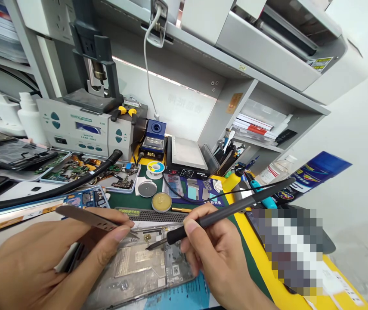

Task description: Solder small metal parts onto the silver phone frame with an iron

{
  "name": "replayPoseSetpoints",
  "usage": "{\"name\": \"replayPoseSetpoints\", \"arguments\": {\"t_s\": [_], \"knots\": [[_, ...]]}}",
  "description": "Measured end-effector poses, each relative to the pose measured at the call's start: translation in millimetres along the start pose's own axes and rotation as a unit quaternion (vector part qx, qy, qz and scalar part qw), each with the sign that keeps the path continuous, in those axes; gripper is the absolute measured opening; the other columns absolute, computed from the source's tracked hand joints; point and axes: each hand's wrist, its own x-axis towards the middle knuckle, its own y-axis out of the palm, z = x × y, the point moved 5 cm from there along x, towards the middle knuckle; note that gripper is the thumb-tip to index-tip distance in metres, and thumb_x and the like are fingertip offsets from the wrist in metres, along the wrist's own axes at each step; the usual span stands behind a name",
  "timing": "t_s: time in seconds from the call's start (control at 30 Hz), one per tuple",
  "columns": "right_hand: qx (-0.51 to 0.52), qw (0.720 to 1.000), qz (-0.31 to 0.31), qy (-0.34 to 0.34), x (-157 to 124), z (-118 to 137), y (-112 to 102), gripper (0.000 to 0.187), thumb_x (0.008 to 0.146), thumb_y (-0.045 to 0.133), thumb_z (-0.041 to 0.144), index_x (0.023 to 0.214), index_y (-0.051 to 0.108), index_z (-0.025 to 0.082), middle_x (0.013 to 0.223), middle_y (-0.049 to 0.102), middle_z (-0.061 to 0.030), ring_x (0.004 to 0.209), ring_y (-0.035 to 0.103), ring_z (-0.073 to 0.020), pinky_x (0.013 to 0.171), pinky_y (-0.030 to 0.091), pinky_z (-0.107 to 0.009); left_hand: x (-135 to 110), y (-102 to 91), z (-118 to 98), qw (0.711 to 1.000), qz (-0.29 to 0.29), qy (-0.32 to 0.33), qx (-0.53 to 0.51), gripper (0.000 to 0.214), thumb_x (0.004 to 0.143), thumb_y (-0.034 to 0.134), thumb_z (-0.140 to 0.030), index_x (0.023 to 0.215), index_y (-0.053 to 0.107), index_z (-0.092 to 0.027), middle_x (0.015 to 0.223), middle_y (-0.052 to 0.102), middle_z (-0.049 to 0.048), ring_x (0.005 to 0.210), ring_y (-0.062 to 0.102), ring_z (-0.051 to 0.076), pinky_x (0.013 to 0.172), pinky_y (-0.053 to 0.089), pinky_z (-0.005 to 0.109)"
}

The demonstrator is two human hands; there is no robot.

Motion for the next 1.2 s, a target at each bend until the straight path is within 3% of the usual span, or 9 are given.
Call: {"name": "replayPoseSetpoints", "arguments": {"t_s": [0.2,0.33,0.47,1.2], "knots": [[-0.011,1.000,-0.004,-0.019,1,2,0,0.054,0.084,0.099,0.066,0.085,0.071,0.020,0.055,0.071,0.0010,0.039,0.050,-0.0086,0.043,0.036,-0.019,2,-1.4,-1,1.000,-0.004,0.002,-0.003,0.020,0.101,0.079,-0.057,0.114,0.081,-0.042,0.084,0.087,-0.0041,0.081,0.088,0.027,0.057,0.070,0.035],[-0.010,1.000,-0.002,-0.012,1,2,-1,0.052,0.085,0.098,0.065,0.086,0.071,0.021,0.056,0.072,0.0002,0.038,0.051,-0.0095,0.043,0.036,-0.021,9,-8.6,-3,1.000,-0.004,0.026,0.013,0.009,0.108,0.070,-0.040,0.115,0.075,-0.040,0.088,0.088,-0.0085,0.066,0.084,0.020,0.055,0.068,0.032],[-0.008,1.000,-0.012,-0.012,1,2,-1,0.054,0.082,0.101,0.066,0.085,0.071,0.020,0.055,0.071,0.0010,0.039,0.051,-0.0080,0.044,0.034,-0.018,13,-9.7,-8,0.998,0.011,0.058,0.032,0.012,0.115,0.058,-0.029,0.113,0.067,-0.038,0.091,0.087,-0.0131,0.060,0.081,0.014,0.056,0.066,0.028],[0.022,0.999,-0.030,-0.014,-1,2,0,0.057,0.077,0.105,0.065,0.083,0.072,0.019,0.051,0.068,0.0032,0.038,0.050,-0.0050,0.043,0.032,-0.014,15,-8.4,-8,0.997,0.004,0.064,0.031,0.012,0.115,0.059,-0.029,0.113,0.068,-0.037,0.090,0.087,-0.0137,0.062,0.082,0.013,0.058,0.064,0.028]]}}
